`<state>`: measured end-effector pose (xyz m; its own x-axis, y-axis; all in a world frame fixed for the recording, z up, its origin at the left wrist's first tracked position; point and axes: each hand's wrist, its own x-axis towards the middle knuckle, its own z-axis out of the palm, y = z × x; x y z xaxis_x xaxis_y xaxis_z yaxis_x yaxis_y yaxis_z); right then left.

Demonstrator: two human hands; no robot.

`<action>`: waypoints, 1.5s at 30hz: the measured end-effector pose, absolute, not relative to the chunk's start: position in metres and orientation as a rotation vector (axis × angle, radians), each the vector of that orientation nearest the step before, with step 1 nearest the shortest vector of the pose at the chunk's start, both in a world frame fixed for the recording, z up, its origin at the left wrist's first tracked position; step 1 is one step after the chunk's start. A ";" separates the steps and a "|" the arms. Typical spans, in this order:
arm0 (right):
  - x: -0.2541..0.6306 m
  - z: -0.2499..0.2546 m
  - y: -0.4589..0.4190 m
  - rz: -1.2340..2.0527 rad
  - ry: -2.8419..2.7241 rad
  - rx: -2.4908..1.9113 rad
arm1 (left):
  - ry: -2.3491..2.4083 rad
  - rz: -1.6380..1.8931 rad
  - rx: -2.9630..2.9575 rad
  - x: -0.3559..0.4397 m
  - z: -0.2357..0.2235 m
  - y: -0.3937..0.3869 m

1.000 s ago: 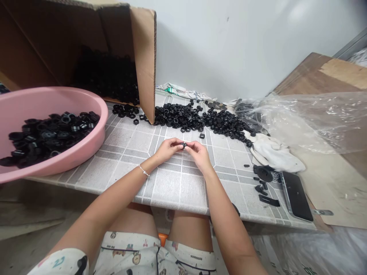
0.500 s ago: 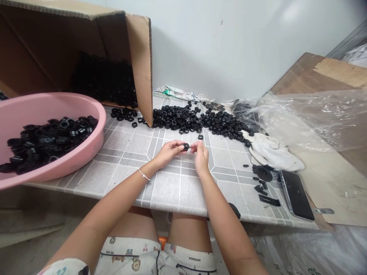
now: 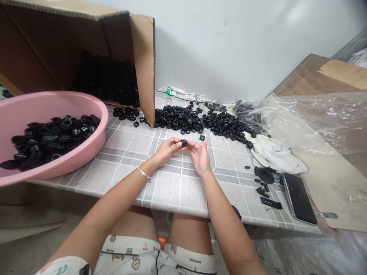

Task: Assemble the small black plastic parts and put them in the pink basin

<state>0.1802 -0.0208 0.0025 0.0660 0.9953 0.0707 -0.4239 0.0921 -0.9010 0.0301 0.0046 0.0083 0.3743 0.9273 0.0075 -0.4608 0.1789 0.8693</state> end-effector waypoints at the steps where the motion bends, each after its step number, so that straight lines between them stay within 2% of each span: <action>1: 0.181 0.003 -0.021 1.306 -0.896 -0.838 | 0.621 1.069 0.933 0.029 0.009 0.005; 12: 0.178 0.003 -0.021 1.262 -1.020 -0.893 | 0.640 1.045 0.982 0.029 0.007 0.006; 20: 0.178 0.000 -0.029 0.813 -1.500 -1.183 | 0.674 0.882 1.053 0.026 0.007 0.006; 23: 0.181 -0.001 -0.031 0.738 -1.660 -1.286 | 0.771 0.825 1.171 0.026 0.003 0.008; 34: 0.183 -0.001 -0.031 0.851 -1.673 -1.345 | 0.718 0.704 1.362 0.021 0.007 0.005; 45: 0.180 -0.007 -0.025 0.939 -1.429 -1.310 | 0.818 0.844 1.563 0.033 0.000 0.003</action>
<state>0.1801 -0.0245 -0.0075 0.0229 0.9895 0.1428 0.2613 0.1320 -0.9562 0.0331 0.0027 0.0005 0.5032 0.8598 0.0868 0.0593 -0.1345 0.9891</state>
